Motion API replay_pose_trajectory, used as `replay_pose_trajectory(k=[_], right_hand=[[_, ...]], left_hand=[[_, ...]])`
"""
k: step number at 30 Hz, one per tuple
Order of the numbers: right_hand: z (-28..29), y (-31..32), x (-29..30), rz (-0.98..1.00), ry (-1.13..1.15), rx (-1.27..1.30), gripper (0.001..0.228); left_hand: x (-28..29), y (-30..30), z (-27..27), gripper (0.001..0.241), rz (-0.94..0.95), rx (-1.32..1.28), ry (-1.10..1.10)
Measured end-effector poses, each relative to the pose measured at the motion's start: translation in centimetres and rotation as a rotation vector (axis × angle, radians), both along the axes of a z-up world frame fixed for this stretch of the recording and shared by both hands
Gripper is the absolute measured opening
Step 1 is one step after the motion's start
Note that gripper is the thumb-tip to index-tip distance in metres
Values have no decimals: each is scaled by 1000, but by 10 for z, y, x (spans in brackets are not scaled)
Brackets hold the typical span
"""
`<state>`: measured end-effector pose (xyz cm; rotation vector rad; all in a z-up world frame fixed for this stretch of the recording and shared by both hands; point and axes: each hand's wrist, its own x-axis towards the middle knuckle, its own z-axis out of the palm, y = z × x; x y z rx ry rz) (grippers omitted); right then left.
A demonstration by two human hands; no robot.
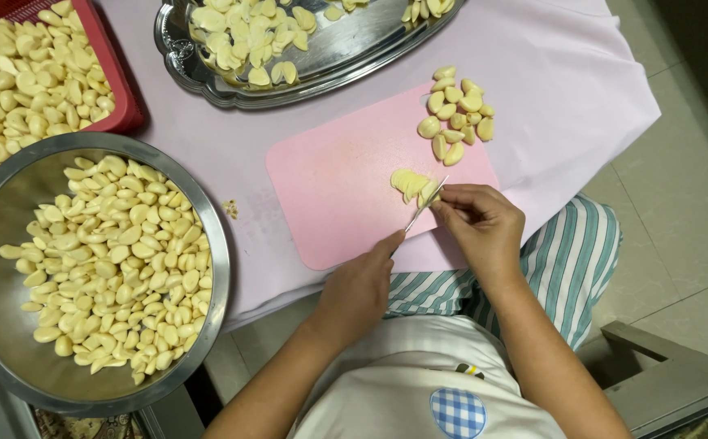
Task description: Slicing peeled garlic cloves into thin slices using a small knife on a pink cutting board.
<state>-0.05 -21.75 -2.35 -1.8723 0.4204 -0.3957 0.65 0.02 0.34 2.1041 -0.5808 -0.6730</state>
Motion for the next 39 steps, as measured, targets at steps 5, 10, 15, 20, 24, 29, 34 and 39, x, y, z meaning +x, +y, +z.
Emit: replay_pose_trajectory(k=[5,10,15,20,24,29,34,39], right_hand=[[-2,1,-1,0,-14,-43,20],[-10,1,-3,-32,10,-13,19],[-10,0,-1,-22,9,-31,19],[-3,4,-2,-15,5,-41,18],[0,5,0,-21,-1,-12,19],[-16,1,0,-31,-2,70,22],[-29,-14,-4,-54,-8,279,27],[-8,-26,-2,-23,74,316,34]], left_hand=[[5,8,0,47,75,-135,138],[0,7,2,49,-12,-27,55],[-7,7,4,48,-16,-4,-49],[-9,8,1,47,-25,22,-78],[-7,7,10,47,-6,5,-87],[-8,8,7,47,-8,0,-87],[-8,11,-1,47,-8,-24,-58],[-11,14,-25,49,3,-81,-193]])
